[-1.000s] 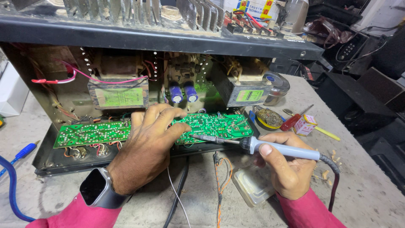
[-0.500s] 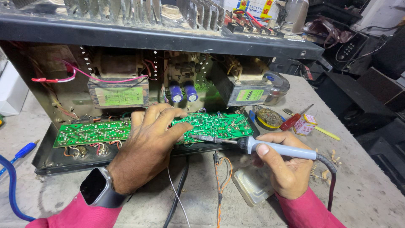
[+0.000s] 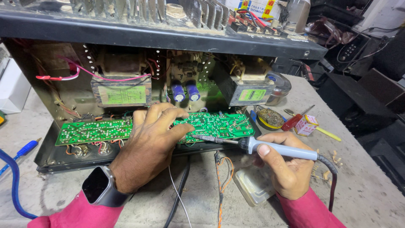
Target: The person solders components onto a green circuit board inside an opened amplifier chassis, holding the board with one hand and a soldering iron with the other. They periodically reach for small components from the workbench, position them on the board, and solder the joints, then handle a small part near a plastic container at the end.
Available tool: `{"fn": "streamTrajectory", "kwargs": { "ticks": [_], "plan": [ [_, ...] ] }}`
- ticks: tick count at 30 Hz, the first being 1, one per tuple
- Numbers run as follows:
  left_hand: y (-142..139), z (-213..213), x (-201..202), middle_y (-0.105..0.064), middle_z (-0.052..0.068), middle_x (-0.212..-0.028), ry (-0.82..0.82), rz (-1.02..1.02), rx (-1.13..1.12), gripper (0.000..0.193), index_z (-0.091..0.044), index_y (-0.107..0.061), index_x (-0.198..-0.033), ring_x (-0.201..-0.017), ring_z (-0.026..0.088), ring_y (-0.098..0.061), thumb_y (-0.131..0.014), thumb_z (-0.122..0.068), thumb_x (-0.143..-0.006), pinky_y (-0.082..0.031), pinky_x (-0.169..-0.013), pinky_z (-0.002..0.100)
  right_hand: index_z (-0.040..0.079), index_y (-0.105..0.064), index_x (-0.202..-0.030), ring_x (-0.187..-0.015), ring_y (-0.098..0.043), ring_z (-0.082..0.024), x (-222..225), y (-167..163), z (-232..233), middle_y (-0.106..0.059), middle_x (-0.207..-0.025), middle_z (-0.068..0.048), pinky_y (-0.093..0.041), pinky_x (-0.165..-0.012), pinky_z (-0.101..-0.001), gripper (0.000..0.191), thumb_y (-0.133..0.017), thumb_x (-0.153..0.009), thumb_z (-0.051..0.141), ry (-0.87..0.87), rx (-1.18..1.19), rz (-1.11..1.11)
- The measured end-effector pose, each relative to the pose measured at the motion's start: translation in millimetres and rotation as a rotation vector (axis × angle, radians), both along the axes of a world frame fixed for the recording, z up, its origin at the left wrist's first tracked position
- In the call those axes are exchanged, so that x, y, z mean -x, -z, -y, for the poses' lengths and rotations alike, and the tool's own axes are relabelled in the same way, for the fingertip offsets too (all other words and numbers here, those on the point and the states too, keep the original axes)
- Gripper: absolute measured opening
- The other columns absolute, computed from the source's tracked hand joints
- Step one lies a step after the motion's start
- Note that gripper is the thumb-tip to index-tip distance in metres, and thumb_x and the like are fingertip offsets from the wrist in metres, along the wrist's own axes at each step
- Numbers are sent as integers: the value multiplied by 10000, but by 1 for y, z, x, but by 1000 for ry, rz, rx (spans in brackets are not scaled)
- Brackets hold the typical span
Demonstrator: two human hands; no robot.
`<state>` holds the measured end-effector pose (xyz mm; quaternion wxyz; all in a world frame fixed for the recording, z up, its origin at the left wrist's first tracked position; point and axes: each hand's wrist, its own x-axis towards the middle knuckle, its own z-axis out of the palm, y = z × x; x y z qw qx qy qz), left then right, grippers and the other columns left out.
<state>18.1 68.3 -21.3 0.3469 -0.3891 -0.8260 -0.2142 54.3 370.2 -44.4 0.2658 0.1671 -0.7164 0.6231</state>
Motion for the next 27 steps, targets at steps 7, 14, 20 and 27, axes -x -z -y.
{"fn": "streamTrajectory", "kwargs": {
  "ticks": [7, 14, 20, 27],
  "plan": [
    [0, 0, -1, -595, 107, -1306, -5, 0, -19, 456, -101, -681, -1109, -1269, 343, -490, -675, 37, -675, -348, -930, 478, -76, -658, -1004, -642, -649, -172, 2, 5, -4, -698, -853, -161, -539, -574, -296, 208, -690, -900, 102, -25, 105, -52],
    [-2, 0, -3, -608, 108, -1290, 9, -20, -43, 399, -95, -685, -1073, -1265, 345, -500, -687, 23, -692, -348, -935, 477, -83, -656, -1005, -633, -646, -174, 3, 8, -6, -692, -837, -174, -542, -568, -301, 211, -692, -897, 95, -32, 115, -58],
    [-2, -1, -4, -635, 83, -1221, 10, -24, -50, 395, -94, -678, -1092, -1234, 327, -521, -681, 23, -715, -348, -917, 469, -78, -647, -995, -629, -647, -179, 3, 9, -7, -695, -843, -178, -548, -560, -309, 205, -691, -892, 94, -40, 137, -64],
    [-1, -4, -4, -684, 83, -1063, 29, 7, -103, 316, -58, -658, -1183, -1105, 294, -582, -685, -60, -868, -341, -871, 459, -75, -649, -981, -617, -639, -177, 3, 9, -8, -690, -832, -175, -539, -543, -304, 203, -693, -883, 97, -23, 143, -65]
  ]
}}
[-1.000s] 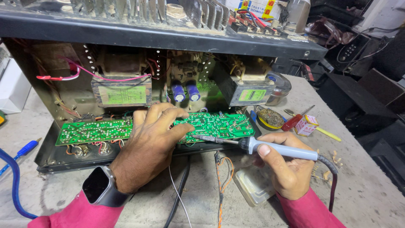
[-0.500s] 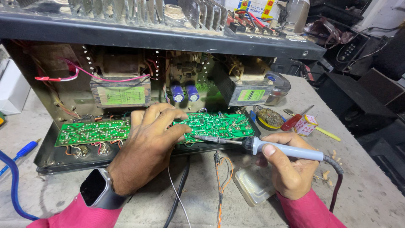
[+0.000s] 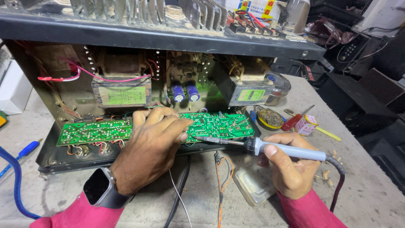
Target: The person solders components onto a green circuit board inside an opened amplifier chassis, holding the board with one hand and a soldering iron with the other. They periodically reach for small components from the workbench, position them on the board, and solder the joints, then handle a small part near a plastic container at the end.
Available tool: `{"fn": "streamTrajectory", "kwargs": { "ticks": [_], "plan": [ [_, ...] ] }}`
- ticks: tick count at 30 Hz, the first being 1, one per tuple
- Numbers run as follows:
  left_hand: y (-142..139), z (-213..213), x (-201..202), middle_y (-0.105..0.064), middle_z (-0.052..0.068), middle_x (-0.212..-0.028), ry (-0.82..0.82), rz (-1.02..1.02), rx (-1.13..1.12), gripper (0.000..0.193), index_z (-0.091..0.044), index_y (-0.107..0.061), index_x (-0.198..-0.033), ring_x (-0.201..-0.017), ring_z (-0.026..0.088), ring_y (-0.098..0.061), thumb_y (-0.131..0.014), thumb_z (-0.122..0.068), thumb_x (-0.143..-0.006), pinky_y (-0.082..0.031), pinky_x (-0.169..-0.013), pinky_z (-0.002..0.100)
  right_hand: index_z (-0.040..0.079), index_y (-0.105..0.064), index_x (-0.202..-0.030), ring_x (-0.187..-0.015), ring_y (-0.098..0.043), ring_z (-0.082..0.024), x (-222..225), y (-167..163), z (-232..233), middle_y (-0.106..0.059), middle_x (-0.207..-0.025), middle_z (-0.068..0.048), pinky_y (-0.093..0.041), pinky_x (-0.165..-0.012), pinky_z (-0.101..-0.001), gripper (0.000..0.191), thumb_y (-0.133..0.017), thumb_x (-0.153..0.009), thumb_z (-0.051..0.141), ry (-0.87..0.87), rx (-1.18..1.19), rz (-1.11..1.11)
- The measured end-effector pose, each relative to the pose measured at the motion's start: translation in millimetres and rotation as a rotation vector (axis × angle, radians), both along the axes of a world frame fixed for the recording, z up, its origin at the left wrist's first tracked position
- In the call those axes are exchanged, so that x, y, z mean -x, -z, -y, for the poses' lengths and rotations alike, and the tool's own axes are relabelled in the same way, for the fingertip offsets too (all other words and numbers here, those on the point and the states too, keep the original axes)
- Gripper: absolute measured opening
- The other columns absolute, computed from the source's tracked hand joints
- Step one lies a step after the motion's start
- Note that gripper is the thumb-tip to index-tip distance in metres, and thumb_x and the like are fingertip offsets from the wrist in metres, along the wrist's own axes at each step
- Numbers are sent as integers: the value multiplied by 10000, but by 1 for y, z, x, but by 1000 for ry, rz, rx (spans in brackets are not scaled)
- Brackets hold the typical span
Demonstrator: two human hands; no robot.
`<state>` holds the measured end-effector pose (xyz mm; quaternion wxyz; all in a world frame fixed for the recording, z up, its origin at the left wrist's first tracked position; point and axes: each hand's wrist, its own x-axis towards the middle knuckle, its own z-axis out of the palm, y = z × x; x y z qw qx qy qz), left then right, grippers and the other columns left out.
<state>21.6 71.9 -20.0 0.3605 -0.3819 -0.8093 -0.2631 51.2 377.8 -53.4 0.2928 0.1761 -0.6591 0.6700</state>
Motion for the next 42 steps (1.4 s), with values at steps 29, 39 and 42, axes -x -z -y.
{"fn": "streamTrajectory", "kwargs": {
  "ticks": [29, 39, 42],
  "plan": [
    [-2, -4, -4, -623, 59, -885, 44, -8, -32, 55, -88, -682, -859, -977, 272, -582, -707, -136, -858, -339, -927, 474, -74, -658, -966, -599, -650, -169, -1, -1, 2, -689, -786, -155, -545, -544, -293, 186, -677, -863, 80, 20, -53, 9],
    [-2, -2, -2, -668, 32, -863, 64, 7, -78, 51, -89, -670, -845, -925, 241, -610, -713, -111, -858, -342, -904, 441, -67, -658, -980, -614, -641, -174, -1, -1, 2, -688, -822, -163, -540, -539, -300, 190, -680, -877, 90, -1, -7, -6],
    [-2, -1, -2, -669, 33, -881, 94, 39, -84, 45, -81, -661, -862, -936, 242, -609, -706, -85, -857, -331, -910, 432, -66, -659, -978, -607, -643, -178, -2, -2, 2, -685, -809, -164, -533, -532, -298, 188, -681, -876, 90, -2, -12, 9]
  ]
}}
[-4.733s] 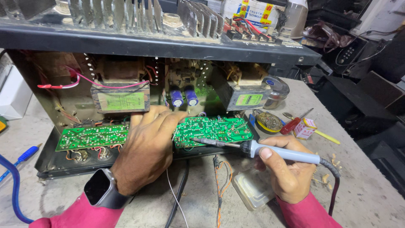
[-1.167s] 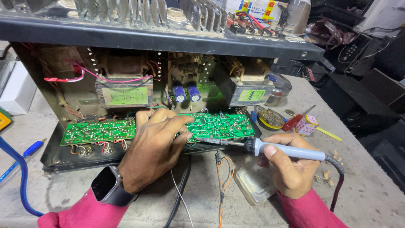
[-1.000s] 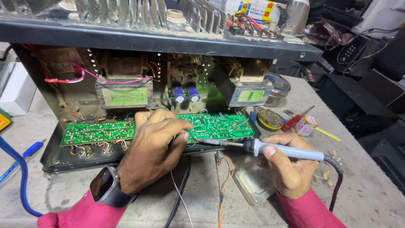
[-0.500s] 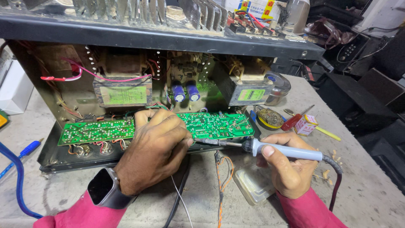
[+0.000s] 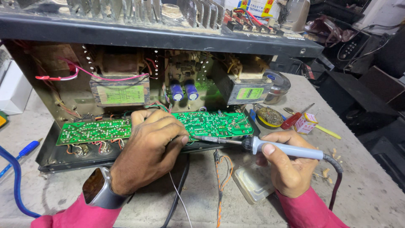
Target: The person solders components onto a green circuit board inside an opened amplifier chassis, holding the board with one hand and a soldering iron with the other. They periodically reach for small components from the workbench, position them on the board, and solder the joints, then handle a small part near a plastic container at the end.
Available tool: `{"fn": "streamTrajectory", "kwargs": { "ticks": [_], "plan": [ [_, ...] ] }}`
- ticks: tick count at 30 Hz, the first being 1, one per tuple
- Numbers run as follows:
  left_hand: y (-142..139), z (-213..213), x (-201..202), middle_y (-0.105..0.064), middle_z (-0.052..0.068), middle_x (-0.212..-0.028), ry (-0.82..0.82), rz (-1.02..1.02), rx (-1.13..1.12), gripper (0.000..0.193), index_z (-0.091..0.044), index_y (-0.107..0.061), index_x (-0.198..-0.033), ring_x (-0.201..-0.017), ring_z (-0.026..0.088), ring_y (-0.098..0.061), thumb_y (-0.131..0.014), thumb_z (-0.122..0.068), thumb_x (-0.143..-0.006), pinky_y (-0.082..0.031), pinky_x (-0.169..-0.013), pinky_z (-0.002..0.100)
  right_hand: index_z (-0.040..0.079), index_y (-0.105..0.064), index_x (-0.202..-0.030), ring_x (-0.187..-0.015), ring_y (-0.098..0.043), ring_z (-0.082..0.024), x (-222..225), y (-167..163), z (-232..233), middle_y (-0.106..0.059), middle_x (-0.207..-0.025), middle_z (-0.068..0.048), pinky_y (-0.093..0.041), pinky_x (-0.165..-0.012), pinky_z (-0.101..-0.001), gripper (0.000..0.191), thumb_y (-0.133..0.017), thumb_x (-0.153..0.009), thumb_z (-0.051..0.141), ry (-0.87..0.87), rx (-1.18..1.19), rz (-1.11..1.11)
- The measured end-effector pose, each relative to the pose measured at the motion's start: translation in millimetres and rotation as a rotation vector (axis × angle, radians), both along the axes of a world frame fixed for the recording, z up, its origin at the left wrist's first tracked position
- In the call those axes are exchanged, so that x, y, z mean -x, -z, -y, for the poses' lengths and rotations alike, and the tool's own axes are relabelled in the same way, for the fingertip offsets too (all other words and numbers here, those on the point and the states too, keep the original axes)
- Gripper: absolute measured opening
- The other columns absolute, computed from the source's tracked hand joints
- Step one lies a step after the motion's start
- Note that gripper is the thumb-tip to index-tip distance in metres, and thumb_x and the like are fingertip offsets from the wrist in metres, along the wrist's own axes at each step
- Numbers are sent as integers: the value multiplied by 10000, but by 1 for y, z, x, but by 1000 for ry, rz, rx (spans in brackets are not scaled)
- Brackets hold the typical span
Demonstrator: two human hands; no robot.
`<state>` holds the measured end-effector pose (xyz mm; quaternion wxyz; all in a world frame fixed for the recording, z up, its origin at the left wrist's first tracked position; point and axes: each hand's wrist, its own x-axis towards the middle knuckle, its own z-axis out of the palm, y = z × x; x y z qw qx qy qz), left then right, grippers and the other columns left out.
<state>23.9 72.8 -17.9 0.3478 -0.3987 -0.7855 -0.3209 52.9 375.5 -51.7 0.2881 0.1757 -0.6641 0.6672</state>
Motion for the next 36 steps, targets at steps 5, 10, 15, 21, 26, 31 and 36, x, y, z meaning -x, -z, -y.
{"fn": "streamTrajectory", "kwargs": {
  "ticks": [5, 10, 15, 21, 26, 31, 36],
  "plan": [
    [3, 1, 2, -668, 27, -900, -2, 10, 28, 92, -90, -663, -887, -947, 245, -601, -683, -18, -831, -323, -921, 432, -64, -657, -976, -619, -658, -175, -1, 0, 1, -690, -807, -159, -554, -533, -301, 179, -677, -877, 84, -1, -21, 36],
    [2, 1, 1, -676, 5, -911, -11, -34, 23, 108, -106, -673, -900, -963, 234, -608, -693, -20, -839, -320, -926, 444, -69, -664, -978, -610, -662, -178, -2, -2, 2, -692, -805, -159, -554, -530, -296, 176, -677, -879, 76, -9, -44, 38],
    [1, 2, 2, -681, 2, -906, -14, -33, 19, 104, -106, -677, -889, -962, 231, -613, -692, -21, -833, -326, -923, 440, -67, -665, -982, -611, -661, -175, -1, -1, 2, -692, -802, -159, -552, -534, -294, 172, -674, -890, 78, -10, -67, 24],
    [8, 7, 4, -689, 27, -909, -6, -7, 8, 37, -90, -698, -902, -948, 246, -606, -687, -63, -880, -330, -874, 418, -73, -651, -979, -611, -639, -191, 1, 1, -2, -691, -820, -174, -534, -535, -306, 185, -677, -892, 88, -28, 50, -21],
    [-5, 2, 2, -704, 56, -925, 12, 3, -28, 39, -55, -700, -908, -964, 270, -624, -706, -71, -873, -441, -854, 394, -68, -642, -987, -631, -627, -203, 6, -14, -7, -683, -836, -173, -518, -542, -309, 194, -675, -900, 102, -41, 233, -74],
    [-16, -12, -14, -710, 85, -965, -25, -23, -22, 100, -22, -691, -937, -973, 291, -653, -733, -30, -847, -517, -899, 399, -67, -633, -1022, -667, -633, -211, -3, -18, -30, -661, -847, -167, -529, -546, -325, 218, -695, -906, 107, 86, 362, -122],
    [-9, -45, -36, -721, 38, -942, -46, -63, 9, 88, -85, -729, -912, -964, 264, -687, -759, -73, -830, -495, -924, 398, -56, -614, -1033, -627, -623, -231, -70, 4, -96, -667, -837, -192, -511, -519, -327, 219, -671, -905, 113, 311, 485, -264]
  ]
}}
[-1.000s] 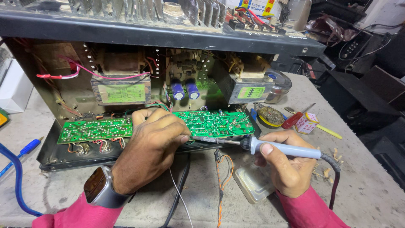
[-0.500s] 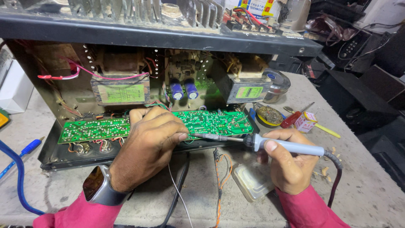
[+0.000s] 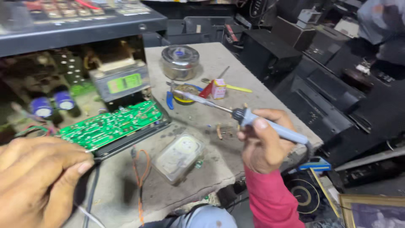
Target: The person solders components onto a green circuit board inside an opened amplifier chassis, holding the board with one hand and a soldering iron with the other. They periodically reach for small components from the workbench, position them on the board, and solder the joints, then handle a small part near a plastic container at the end.
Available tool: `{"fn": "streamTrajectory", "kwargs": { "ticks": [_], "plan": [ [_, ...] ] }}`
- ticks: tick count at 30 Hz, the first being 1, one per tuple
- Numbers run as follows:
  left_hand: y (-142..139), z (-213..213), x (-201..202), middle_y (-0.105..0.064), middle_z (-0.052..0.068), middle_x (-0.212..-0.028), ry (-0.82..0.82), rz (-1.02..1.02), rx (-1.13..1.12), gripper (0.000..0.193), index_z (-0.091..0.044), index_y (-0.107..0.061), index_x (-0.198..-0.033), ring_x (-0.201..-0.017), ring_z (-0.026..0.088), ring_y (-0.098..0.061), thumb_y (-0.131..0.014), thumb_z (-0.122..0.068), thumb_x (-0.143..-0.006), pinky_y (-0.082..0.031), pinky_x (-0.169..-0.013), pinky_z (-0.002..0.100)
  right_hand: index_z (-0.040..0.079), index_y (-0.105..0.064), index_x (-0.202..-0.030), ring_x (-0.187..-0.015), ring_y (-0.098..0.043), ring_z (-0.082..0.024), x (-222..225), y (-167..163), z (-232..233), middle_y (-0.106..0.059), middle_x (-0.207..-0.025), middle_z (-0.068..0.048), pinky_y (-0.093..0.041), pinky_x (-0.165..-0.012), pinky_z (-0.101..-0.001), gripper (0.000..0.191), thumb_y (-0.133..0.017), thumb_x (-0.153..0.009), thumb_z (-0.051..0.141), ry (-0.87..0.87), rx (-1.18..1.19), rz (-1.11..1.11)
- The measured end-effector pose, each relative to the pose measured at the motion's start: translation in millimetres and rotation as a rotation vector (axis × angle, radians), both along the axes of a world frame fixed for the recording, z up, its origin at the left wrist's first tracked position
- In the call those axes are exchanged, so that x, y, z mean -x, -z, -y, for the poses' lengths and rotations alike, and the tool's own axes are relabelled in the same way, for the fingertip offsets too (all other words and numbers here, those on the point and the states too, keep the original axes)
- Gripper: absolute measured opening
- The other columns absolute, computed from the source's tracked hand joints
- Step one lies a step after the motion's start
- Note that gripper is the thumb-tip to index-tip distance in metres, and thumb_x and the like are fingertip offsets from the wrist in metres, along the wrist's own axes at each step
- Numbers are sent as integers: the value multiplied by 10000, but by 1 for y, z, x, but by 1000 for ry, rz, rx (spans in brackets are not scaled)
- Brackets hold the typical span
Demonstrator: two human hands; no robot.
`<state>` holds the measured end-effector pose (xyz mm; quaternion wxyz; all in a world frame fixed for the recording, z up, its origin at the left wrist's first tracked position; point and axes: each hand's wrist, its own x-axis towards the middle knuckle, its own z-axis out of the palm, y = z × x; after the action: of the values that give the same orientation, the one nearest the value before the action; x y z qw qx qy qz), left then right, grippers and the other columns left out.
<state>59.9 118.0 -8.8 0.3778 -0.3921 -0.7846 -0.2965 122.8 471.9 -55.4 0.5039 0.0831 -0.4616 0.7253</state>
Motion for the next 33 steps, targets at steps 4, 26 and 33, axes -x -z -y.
{"fn": "streamTrajectory", "kwargs": {
  "ticks": [4, 26, 33],
  "plan": [
    [-6, -39, -10, -709, 9, -901, 137, -57, 139, 88, -135, -708, -875, -919, 240, -678, -721, -114, -790, -446, -817, 376, -65, -609, -1050, -678, -613, -244, -64, 28, -57, -679, -908, -232, -510, -576, -325, 230, -625, -968, 148, 123, 59, -68],
    [6, -354, 8, -758, 142, -913, 287, 563, 611, 136, -185, -799, -928, -959, 355, -704, -697, -229, -851, -481, -881, 519, -57, -628, -1013, -610, -587, -212, -258, 159, -156, -635, -772, -150, -497, -569, -308, 216, -605, -940, 145, 530, 321, 241],
    [10, -365, 18, -744, 154, -944, 280, 502, 630, 296, -157, -721, -1123, -973, 368, -692, -701, -207, -832, -454, -858, 566, -55, -637, -1014, -587, -588, -178, -211, 174, -163, -643, -754, -136, -472, -516, -289, 210, -644, -916, 130, 525, 380, 406]
  ]
}}
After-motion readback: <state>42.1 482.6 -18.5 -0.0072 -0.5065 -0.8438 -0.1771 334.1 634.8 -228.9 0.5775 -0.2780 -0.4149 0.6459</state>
